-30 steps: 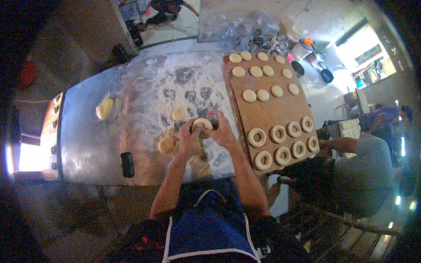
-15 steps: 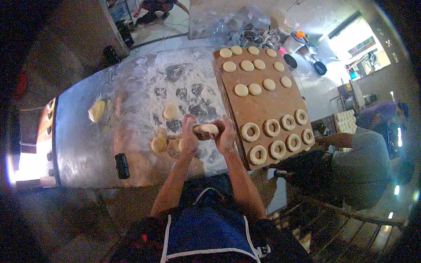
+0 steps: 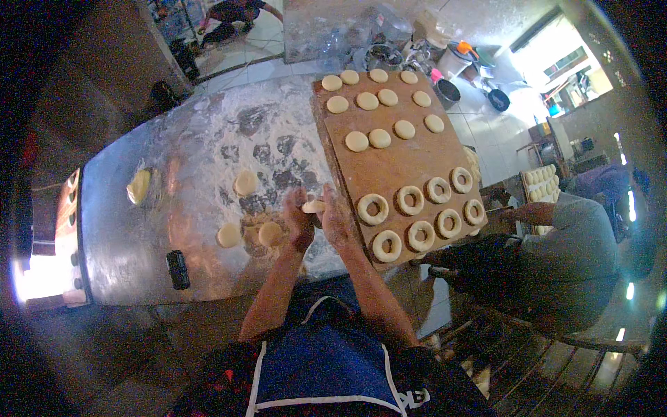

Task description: The person shapes small round dough pieces into rings by hand, pressing a hole through the center and arranging them on a wooden board. The person repeatedly picks up dough, forms rings, and places them in rows on the board.

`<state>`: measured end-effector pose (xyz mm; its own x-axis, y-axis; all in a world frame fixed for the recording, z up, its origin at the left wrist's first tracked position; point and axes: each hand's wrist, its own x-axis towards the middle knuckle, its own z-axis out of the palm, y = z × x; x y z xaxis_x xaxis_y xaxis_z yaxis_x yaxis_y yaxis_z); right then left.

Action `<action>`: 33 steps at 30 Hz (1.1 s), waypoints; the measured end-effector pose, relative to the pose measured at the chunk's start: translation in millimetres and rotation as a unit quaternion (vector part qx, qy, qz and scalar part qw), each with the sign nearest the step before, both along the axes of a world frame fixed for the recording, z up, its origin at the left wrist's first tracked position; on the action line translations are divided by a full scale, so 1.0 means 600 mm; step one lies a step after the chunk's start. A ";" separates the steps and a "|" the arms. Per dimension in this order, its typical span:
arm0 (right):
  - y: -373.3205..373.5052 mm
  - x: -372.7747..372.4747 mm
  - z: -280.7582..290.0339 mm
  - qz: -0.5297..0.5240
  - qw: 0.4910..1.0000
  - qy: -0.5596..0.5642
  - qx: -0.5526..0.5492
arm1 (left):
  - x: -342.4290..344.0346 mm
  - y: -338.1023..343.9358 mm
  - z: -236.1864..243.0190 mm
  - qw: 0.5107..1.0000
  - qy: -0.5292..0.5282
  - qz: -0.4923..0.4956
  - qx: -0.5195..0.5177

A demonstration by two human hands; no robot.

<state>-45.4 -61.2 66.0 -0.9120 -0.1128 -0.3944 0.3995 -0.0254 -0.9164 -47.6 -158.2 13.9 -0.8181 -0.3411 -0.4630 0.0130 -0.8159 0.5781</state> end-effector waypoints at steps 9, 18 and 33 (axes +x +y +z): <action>0.080 -0.034 -0.026 0.035 0.994 0.085 0.052 | -0.022 0.060 0.010 0.994 -0.008 -0.084 0.067; 0.153 -0.059 0.012 0.068 0.953 0.223 0.193 | -0.050 0.139 0.031 0.996 0.001 -0.009 -0.094; 0.253 -0.123 0.006 0.113 0.979 0.138 0.098 | -0.081 0.223 0.006 0.785 0.054 -0.020 -0.617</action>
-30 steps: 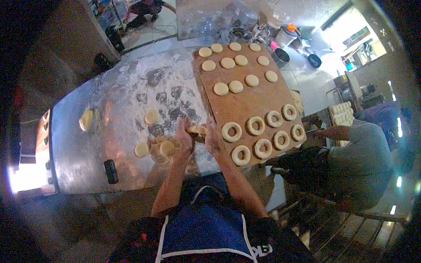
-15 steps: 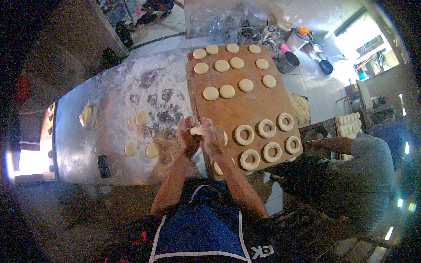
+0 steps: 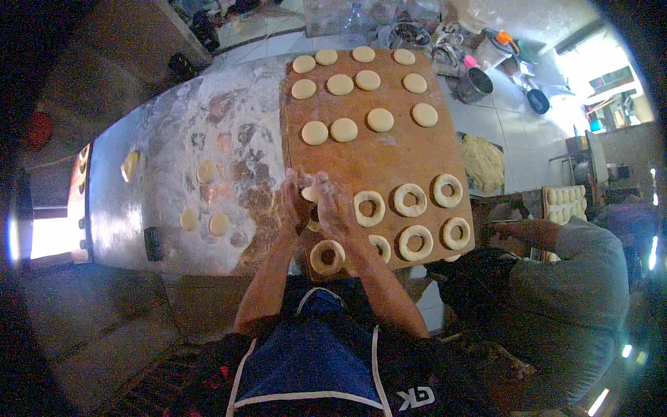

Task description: The person shapes small round dough pieces into rings by hand, pressing a hole through the center and arranging them on a wooden board. The person repeatedly picks up dough, forms rings, and places them in rows on the board.

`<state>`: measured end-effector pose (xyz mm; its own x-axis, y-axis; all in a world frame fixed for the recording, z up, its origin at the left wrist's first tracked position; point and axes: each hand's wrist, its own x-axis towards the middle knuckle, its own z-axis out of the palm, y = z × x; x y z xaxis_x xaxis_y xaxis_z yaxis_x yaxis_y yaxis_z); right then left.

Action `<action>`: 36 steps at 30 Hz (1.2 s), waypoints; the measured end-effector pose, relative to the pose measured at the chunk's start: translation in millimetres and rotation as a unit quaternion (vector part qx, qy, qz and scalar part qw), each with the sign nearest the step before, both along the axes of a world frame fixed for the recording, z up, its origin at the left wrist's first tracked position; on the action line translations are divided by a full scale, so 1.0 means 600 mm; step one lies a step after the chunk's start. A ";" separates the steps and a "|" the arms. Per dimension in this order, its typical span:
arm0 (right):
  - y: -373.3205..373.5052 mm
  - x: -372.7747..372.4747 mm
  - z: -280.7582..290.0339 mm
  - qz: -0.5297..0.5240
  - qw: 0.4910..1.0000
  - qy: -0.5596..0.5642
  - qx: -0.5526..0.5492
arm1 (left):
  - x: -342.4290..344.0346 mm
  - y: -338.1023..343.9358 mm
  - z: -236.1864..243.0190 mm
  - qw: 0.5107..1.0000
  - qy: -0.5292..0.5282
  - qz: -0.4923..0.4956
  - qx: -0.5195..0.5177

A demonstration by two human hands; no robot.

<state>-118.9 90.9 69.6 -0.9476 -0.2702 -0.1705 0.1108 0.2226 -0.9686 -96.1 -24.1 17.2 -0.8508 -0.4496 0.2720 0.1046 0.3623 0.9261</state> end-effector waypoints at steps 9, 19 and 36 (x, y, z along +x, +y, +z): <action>0.024 -0.063 0.029 0.134 0.991 0.013 0.022 | -0.045 -0.045 -0.038 0.984 0.046 0.103 -0.139; 0.016 -0.111 -0.051 -0.006 0.902 0.300 0.309 | -0.076 -0.064 0.021 0.975 -0.112 -0.018 -0.192; 0.028 -0.197 0.008 0.085 0.930 0.208 0.290 | -0.198 -0.102 0.058 0.923 -0.141 -0.172 -0.313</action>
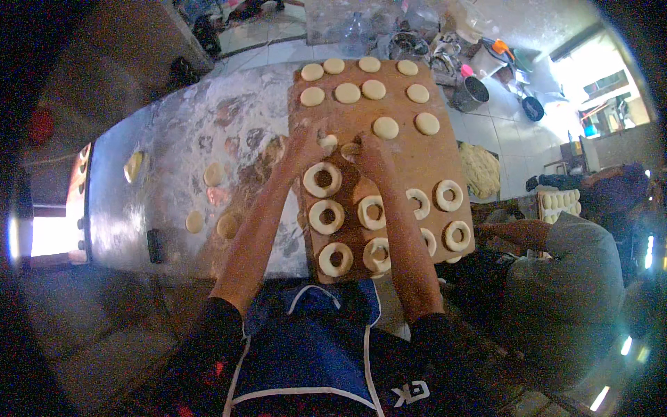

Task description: The person shapes small round dough pieces into rings by hand, pressing a hole through the center and arranging them on a wooden board. The person repeatedly picks up dough, forms rings, and places them in rows on the board.

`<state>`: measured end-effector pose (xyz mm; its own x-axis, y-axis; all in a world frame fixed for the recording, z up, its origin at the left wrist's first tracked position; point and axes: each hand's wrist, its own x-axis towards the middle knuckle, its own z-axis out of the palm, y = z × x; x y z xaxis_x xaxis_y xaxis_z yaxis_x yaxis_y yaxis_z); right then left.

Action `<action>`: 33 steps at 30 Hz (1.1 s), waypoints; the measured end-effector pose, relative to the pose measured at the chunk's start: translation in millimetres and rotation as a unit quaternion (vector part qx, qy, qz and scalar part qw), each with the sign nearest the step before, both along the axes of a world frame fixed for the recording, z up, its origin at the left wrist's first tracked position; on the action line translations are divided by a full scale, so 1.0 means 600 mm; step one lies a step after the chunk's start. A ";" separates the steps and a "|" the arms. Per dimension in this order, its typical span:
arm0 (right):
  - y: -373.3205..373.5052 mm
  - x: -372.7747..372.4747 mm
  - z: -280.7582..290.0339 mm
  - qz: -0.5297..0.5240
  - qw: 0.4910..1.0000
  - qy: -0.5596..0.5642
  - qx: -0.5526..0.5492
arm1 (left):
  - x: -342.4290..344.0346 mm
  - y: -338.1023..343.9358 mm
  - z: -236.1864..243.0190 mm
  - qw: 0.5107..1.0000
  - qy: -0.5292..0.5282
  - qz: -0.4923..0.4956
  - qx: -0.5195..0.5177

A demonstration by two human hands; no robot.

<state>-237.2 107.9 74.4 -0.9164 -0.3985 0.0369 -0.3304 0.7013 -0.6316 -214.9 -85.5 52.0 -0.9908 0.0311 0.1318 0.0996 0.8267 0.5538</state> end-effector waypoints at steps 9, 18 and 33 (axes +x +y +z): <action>-0.166 0.190 -0.032 0.164 0.986 -0.020 0.016 | 0.285 -0.189 0.008 0.979 -0.013 0.179 0.095; -0.236 0.202 -0.044 0.218 0.969 0.037 0.108 | 0.371 -0.185 -0.001 0.964 0.053 0.165 0.200; -0.305 0.353 0.013 -0.013 0.933 -0.234 -0.272 | 0.403 -0.212 -0.014 0.835 -0.004 0.101 0.540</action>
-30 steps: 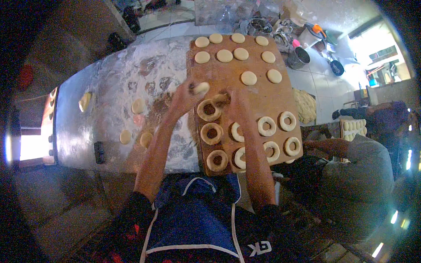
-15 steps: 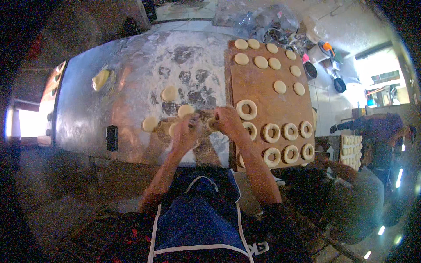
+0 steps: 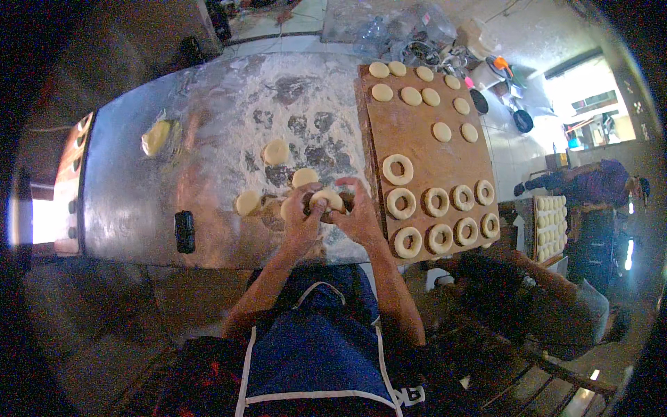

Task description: The person shapes small round dough pieces into rings by hand, pressing a hole through the center and arranging them on a wooden board. The person repeatedly picks up dough, forms rings, and places them in rows on the board.

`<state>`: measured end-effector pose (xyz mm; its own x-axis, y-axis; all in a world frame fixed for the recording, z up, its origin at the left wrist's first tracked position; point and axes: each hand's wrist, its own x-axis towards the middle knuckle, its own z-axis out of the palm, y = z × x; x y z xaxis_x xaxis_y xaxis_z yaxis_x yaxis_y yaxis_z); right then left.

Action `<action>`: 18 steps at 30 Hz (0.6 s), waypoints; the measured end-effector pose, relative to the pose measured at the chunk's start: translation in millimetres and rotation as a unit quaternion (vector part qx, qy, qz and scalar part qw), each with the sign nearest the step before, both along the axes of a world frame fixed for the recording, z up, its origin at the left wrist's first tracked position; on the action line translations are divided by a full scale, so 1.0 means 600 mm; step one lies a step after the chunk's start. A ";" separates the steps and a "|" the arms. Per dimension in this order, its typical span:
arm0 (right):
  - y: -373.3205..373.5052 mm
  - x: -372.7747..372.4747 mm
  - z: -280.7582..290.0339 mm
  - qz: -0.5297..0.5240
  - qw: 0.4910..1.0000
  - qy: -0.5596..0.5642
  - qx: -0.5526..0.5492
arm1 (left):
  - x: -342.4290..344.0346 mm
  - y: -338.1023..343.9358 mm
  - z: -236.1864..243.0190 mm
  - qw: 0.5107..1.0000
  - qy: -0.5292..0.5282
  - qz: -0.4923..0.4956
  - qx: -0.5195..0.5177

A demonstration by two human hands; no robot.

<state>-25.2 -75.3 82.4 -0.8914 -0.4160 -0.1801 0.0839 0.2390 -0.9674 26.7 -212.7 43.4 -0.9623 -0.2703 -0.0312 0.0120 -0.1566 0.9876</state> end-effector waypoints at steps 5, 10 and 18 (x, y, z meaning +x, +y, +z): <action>0.001 -0.003 0.015 0.063 0.969 -0.136 -0.197 | 0.002 -0.015 0.004 0.901 -0.030 -0.068 0.427; -0.005 -0.032 -0.025 -0.089 0.981 -0.081 0.152 | -0.014 -0.001 0.006 0.948 -0.013 -0.048 0.315; 0.007 -0.030 -0.030 -0.075 0.994 -0.025 0.074 | -0.075 0.055 -0.016 0.994 0.038 0.074 -0.069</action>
